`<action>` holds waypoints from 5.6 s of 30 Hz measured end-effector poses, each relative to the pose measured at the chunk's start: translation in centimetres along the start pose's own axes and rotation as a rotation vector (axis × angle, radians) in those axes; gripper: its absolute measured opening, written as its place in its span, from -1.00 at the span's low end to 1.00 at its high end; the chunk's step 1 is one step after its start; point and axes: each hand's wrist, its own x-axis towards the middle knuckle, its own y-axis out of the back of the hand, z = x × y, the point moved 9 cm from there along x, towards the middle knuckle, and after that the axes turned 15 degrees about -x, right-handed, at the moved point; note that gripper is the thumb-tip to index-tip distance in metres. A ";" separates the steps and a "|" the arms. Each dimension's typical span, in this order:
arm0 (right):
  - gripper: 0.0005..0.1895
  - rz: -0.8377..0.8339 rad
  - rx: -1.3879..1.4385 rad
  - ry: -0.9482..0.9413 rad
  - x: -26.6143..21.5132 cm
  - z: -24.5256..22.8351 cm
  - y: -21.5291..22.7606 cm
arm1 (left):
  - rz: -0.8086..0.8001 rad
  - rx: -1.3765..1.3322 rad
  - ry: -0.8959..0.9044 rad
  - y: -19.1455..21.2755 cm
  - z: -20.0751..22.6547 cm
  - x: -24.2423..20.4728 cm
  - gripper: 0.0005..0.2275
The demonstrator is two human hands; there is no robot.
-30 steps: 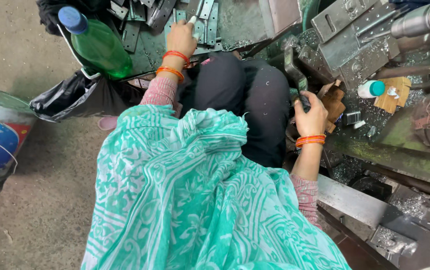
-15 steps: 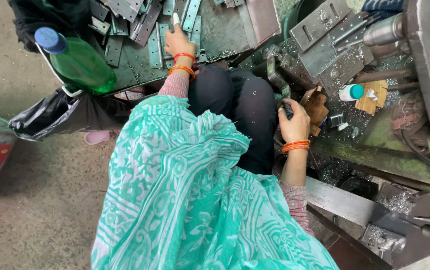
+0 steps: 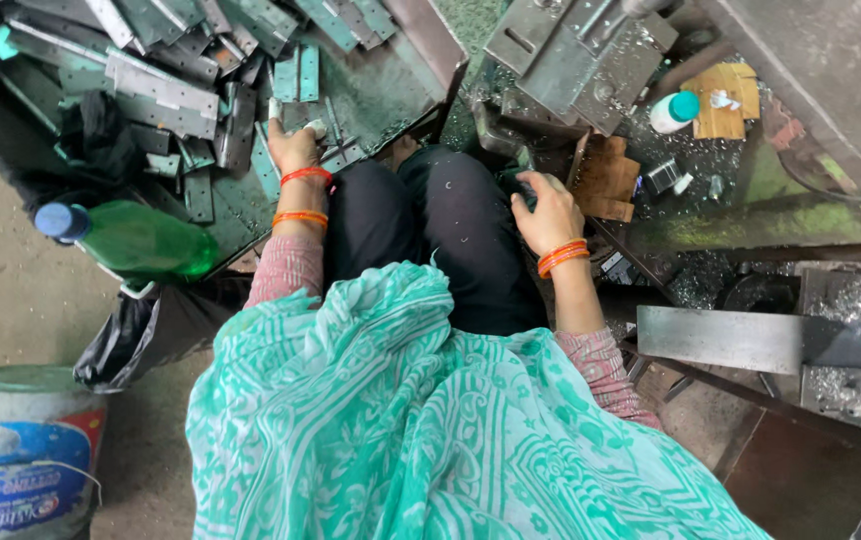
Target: The person repeatedly picks up metal brackets from a pile, places them under a drill press, and operates the machine to drill holes. After each cycle, the person removes the bracket and places it back on the pile. The process is repeated continuously throughout the clip.
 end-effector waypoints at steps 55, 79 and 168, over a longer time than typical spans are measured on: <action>-0.64 -0.195 -0.043 0.131 2.6 5.7 -7.6 | -1.115 1.378 -0.986 -35.4 -6.6 -27.1 -0.50; -0.63 -0.121 -0.046 0.119 2.6 6.4 -8.0 | -0.984 1.521 -1.040 -38.4 -8.1 -26.3 -0.55; -0.50 0.001 0.424 -0.135 3.8 10.1 -4.0 | -1.012 0.577 -1.167 -31.0 4.1 -31.8 -0.75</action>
